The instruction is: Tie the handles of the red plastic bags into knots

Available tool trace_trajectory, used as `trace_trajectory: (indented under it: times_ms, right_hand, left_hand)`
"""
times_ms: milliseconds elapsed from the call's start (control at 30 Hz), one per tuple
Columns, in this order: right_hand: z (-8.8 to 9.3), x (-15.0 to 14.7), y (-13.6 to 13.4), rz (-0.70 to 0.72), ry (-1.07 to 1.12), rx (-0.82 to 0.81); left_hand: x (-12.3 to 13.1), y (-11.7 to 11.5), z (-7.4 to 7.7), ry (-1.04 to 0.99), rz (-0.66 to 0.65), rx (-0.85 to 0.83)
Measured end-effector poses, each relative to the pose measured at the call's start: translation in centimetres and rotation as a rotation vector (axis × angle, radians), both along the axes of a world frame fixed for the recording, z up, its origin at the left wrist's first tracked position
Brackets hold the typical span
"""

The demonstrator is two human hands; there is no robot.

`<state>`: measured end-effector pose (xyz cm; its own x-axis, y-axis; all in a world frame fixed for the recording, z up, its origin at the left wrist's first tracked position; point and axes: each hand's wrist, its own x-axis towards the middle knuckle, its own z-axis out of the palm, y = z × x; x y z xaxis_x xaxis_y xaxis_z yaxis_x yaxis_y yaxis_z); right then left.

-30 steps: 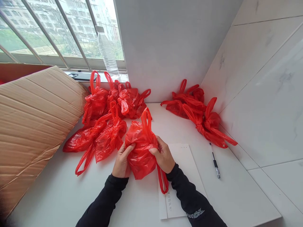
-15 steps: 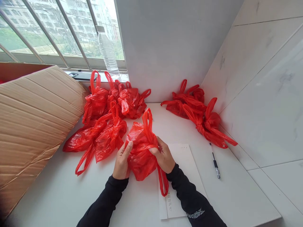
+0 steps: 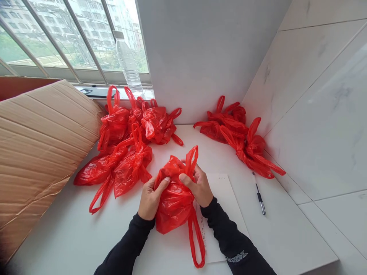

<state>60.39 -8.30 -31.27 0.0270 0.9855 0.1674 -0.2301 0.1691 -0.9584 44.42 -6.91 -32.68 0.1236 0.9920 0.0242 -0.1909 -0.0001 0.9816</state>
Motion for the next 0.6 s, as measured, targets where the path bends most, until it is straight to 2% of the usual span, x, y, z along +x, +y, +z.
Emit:
trace_trajectory:
  times_ms: [233, 600]
  right_hand:
    - [-0.8, 0.2, 0.4, -0.150, -0.065, -0.014]
    - [-1.1, 0.3, 0.3, -0.156, -0.082, -0.017]
  left_hand:
    - [0.1, -0.2, 0.5, 0.032, -0.061, 0.031]
    - [0.2, -0.4, 0.8, -0.016, -0.097, -0.005]
